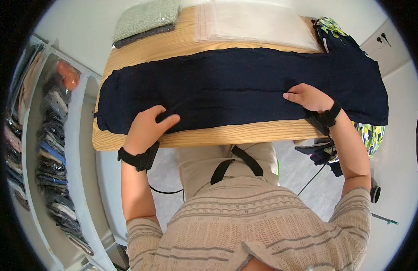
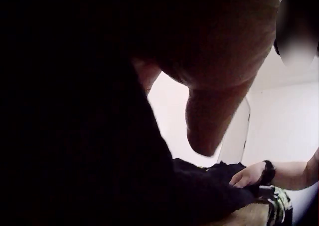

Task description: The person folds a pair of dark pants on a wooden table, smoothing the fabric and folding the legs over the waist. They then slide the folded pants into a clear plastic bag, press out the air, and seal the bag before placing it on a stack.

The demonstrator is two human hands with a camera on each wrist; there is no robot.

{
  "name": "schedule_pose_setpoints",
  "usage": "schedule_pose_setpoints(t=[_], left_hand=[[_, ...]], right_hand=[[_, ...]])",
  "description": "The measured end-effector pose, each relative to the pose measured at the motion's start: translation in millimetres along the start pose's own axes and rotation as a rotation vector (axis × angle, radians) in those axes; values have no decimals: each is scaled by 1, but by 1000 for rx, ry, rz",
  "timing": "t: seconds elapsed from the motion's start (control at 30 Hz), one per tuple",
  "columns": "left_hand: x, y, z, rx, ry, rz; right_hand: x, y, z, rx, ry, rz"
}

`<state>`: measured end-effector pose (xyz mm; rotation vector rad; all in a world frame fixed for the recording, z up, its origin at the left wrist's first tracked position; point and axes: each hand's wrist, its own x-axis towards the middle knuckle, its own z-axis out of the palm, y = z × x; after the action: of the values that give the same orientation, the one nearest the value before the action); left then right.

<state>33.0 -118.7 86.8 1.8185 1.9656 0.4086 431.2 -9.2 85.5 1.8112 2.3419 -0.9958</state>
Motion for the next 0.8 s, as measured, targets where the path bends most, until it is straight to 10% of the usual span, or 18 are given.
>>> schedule_pose_setpoints(t=[0.07,0.8], left_hand=[[-9,-8,-4,-109,61,263],[-20,-74,-24,-110,78,233]], right_hand=[[-1,2,4,23,27,-12],[2,6,6,34,50,-55]])
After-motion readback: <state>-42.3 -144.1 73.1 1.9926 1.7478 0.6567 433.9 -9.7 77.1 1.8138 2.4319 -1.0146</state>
